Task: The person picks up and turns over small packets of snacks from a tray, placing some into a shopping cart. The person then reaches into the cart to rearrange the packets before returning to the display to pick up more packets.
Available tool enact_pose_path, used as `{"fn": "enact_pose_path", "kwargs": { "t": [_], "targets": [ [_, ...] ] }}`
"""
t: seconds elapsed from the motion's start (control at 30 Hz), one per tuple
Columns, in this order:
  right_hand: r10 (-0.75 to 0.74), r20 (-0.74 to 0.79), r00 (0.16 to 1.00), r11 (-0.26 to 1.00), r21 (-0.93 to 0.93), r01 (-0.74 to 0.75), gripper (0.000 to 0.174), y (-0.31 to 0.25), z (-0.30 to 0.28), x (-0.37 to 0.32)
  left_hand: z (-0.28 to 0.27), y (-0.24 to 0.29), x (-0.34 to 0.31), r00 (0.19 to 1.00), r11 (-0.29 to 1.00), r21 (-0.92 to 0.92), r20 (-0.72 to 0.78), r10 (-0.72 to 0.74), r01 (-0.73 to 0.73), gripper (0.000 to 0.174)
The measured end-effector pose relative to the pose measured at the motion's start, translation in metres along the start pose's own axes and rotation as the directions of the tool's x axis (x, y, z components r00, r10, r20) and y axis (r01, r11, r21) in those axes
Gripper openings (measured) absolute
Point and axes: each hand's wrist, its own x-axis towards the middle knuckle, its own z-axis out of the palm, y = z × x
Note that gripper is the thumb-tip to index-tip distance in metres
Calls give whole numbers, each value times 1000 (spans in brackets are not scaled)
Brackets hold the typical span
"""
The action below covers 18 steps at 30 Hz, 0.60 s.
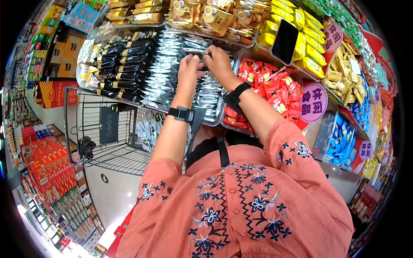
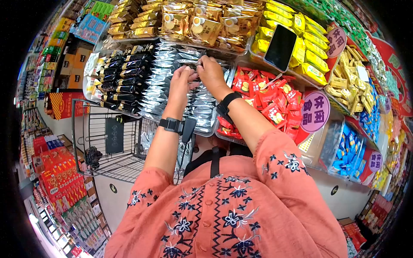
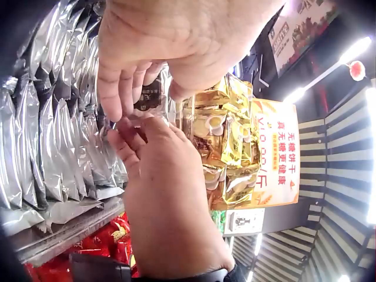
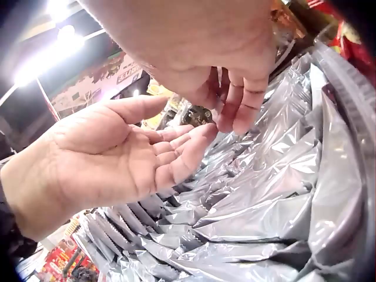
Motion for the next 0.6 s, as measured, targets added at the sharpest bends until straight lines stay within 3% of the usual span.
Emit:
{"fn": "enact_pose_path", "kwargs": {
  "t": [0.33,0.6],
  "targets": [
    [52,-32,998,997,63,-50,16,7,-1,1,13,7,1,999,998,60,-31,16,-14,59],
    [139,5,990,990,1,-139,18,13,10,4,8,-4,20,998,993,115,-49,32,-26,64]
  ]
}}
